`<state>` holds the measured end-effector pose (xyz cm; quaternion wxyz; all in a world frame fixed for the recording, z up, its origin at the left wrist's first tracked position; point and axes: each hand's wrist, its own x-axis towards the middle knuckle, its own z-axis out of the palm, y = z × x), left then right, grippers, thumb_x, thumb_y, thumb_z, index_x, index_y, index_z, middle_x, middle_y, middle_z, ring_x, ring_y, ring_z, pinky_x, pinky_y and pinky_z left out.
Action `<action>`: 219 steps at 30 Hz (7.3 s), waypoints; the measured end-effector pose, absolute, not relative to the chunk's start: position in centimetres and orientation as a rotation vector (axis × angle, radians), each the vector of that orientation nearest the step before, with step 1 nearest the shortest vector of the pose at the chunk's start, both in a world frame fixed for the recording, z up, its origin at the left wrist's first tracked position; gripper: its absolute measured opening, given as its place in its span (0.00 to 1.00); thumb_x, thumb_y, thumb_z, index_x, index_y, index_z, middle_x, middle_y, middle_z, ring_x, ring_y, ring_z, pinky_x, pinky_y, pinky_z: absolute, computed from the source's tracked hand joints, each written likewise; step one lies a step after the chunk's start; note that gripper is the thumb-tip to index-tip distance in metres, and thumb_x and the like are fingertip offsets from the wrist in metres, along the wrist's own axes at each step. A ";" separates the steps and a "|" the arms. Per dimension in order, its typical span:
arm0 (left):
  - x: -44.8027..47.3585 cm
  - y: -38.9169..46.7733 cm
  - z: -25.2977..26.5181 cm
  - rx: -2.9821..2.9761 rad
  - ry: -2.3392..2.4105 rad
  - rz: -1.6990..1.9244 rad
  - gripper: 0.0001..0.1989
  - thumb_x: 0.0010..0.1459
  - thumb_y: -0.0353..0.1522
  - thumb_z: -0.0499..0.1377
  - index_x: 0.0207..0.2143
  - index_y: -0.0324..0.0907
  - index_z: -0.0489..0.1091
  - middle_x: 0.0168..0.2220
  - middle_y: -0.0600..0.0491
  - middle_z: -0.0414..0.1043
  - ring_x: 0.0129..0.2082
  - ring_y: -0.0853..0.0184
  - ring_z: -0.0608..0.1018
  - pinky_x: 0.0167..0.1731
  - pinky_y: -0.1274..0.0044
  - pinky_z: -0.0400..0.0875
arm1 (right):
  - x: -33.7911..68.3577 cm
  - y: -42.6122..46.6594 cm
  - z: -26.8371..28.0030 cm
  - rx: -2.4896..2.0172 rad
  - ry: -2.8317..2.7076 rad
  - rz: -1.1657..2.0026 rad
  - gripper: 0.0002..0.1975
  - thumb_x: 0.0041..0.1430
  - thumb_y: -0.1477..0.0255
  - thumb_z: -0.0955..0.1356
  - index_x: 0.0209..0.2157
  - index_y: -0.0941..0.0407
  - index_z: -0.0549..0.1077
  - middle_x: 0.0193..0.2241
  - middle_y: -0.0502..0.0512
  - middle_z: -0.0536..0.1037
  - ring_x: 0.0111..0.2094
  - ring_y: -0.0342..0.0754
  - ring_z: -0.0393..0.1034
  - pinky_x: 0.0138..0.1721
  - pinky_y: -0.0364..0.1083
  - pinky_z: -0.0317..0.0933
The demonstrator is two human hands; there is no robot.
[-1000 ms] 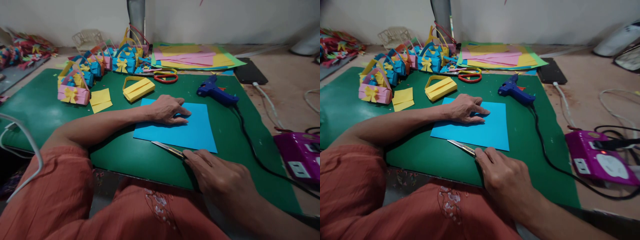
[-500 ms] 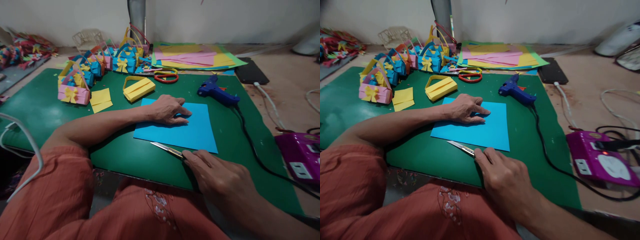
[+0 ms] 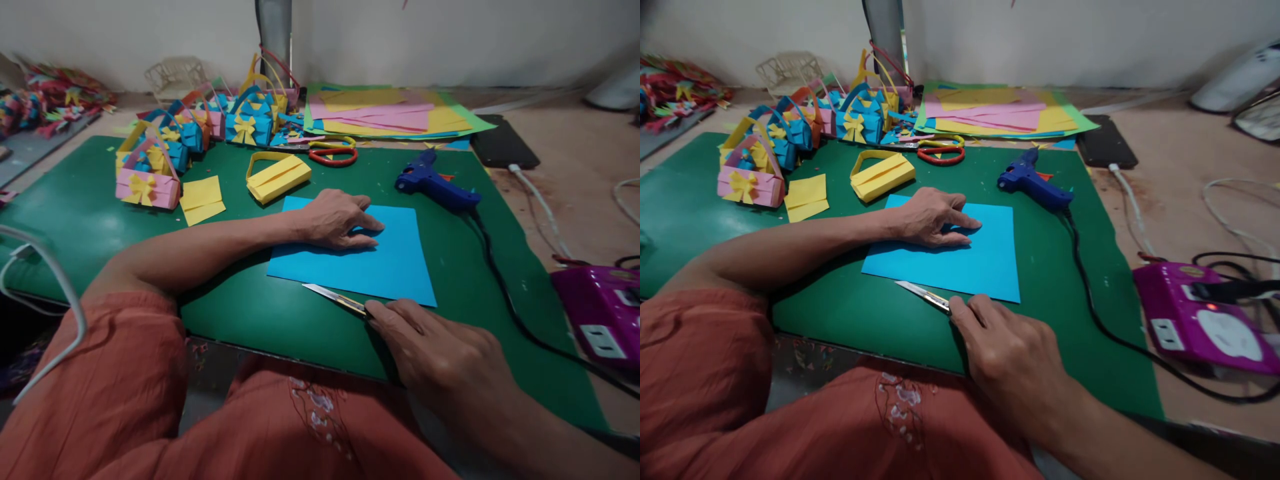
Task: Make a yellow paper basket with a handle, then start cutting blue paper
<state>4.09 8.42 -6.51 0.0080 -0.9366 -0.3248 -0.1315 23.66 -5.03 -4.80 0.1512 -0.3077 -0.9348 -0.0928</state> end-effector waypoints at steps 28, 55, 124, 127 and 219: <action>4.1 8.5 -6.6 -2.921 -0.983 -0.412 0.23 0.57 0.49 0.48 0.46 0.48 0.71 0.35 0.48 0.71 0.26 0.66 0.68 0.23 0.76 0.46 | 23.6 -4.6 -5.4 -0.909 -2.643 -0.344 0.11 0.59 0.79 0.59 0.37 0.58 0.71 0.24 0.51 0.72 0.20 0.42 0.62 0.21 0.42 0.50; 4.2 8.5 -6.5 -2.896 -0.984 -0.403 0.21 0.58 0.47 0.48 0.45 0.49 0.72 0.33 0.49 0.70 0.26 0.65 0.70 0.22 0.75 0.44 | 22.9 -4.0 -6.0 -0.817 -2.650 -0.388 0.11 0.59 0.78 0.60 0.42 0.61 0.70 0.26 0.52 0.73 0.22 0.43 0.61 0.23 0.43 0.50; 4.1 8.5 -6.6 -2.914 -0.975 -0.417 0.22 0.59 0.47 0.46 0.43 0.48 0.72 0.34 0.48 0.71 0.27 0.65 0.69 0.23 0.75 0.45 | 21.8 -4.1 -5.1 -0.804 -2.686 -0.349 0.12 0.59 0.81 0.58 0.37 0.59 0.71 0.22 0.50 0.70 0.19 0.41 0.59 0.20 0.43 0.45; 4.1 8.5 -6.5 -2.922 -0.971 -0.415 0.22 0.59 0.47 0.46 0.43 0.47 0.72 0.34 0.48 0.70 0.27 0.65 0.69 0.23 0.75 0.46 | 21.8 -4.0 -5.1 -0.806 -2.701 -0.330 0.12 0.58 0.81 0.58 0.37 0.59 0.71 0.21 0.50 0.69 0.20 0.42 0.59 0.20 0.43 0.46; 4.3 7.0 -6.5 -2.828 -0.915 -0.419 0.17 0.61 0.40 0.46 0.36 0.43 0.73 0.28 0.51 0.70 0.26 0.69 0.71 0.23 0.78 0.58 | 22.7 4.3 -0.8 -1.565 -2.815 -0.232 0.11 0.61 0.73 0.60 0.41 0.58 0.71 0.42 0.59 0.73 0.43 0.49 0.66 0.30 0.43 0.54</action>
